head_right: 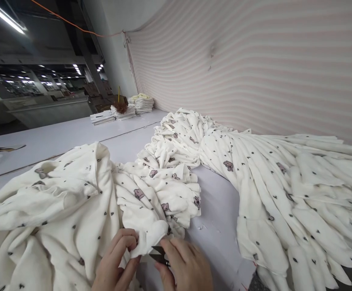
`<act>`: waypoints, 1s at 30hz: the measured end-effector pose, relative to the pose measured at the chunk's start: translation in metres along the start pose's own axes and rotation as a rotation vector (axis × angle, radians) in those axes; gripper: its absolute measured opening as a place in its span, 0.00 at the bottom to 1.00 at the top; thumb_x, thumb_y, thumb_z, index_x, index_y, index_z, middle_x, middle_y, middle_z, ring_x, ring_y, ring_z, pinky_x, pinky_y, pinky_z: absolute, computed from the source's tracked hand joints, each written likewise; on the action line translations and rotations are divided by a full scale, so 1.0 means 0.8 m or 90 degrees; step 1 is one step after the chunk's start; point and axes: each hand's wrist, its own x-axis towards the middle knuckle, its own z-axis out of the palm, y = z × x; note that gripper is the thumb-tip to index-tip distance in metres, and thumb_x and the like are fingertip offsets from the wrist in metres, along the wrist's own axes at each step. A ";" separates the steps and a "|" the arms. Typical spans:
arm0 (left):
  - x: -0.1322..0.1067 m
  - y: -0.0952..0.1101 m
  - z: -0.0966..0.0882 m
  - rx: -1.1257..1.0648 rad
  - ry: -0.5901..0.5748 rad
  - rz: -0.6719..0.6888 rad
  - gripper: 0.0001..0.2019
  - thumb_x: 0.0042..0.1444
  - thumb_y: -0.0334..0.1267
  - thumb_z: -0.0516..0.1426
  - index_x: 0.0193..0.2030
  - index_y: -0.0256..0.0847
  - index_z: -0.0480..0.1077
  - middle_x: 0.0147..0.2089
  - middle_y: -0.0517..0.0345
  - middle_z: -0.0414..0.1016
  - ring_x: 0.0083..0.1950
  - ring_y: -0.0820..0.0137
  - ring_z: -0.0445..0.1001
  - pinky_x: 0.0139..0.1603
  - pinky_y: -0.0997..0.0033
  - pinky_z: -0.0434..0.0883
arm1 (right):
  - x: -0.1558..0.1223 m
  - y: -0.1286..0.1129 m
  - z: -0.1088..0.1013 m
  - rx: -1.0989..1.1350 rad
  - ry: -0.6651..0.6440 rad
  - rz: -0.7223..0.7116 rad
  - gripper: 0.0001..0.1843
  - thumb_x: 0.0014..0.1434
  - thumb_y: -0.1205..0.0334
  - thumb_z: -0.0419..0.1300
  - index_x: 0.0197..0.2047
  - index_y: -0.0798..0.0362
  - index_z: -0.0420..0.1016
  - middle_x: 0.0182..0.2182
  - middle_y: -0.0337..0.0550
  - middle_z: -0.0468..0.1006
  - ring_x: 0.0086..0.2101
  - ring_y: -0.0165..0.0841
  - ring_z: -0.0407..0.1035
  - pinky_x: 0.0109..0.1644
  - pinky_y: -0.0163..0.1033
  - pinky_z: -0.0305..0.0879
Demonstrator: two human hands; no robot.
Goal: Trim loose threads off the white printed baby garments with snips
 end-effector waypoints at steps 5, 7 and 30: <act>0.003 0.003 -0.002 -0.011 -0.009 0.021 0.08 0.57 0.27 0.48 0.33 0.45 0.61 0.37 0.58 0.67 0.35 0.69 0.69 0.36 0.74 0.68 | 0.013 -0.008 0.003 0.003 -0.061 -0.043 0.09 0.62 0.64 0.55 0.44 0.49 0.73 0.34 0.43 0.80 0.31 0.37 0.75 0.32 0.37 0.69; 0.004 0.003 -0.004 0.001 -0.005 0.037 0.08 0.56 0.26 0.48 0.33 0.44 0.61 0.37 0.58 0.67 0.35 0.69 0.69 0.36 0.74 0.68 | 0.015 -0.009 0.004 0.057 -0.068 -0.012 0.09 0.62 0.64 0.53 0.43 0.48 0.73 0.33 0.41 0.79 0.30 0.35 0.74 0.31 0.35 0.69; 0.004 0.004 -0.007 0.010 0.012 0.055 0.08 0.55 0.25 0.49 0.33 0.44 0.61 0.41 0.55 0.67 0.42 0.68 0.69 0.41 0.73 0.66 | 0.006 -0.008 0.009 0.250 0.014 0.133 0.11 0.59 0.63 0.58 0.47 0.48 0.73 0.40 0.44 0.78 0.39 0.36 0.75 0.41 0.33 0.72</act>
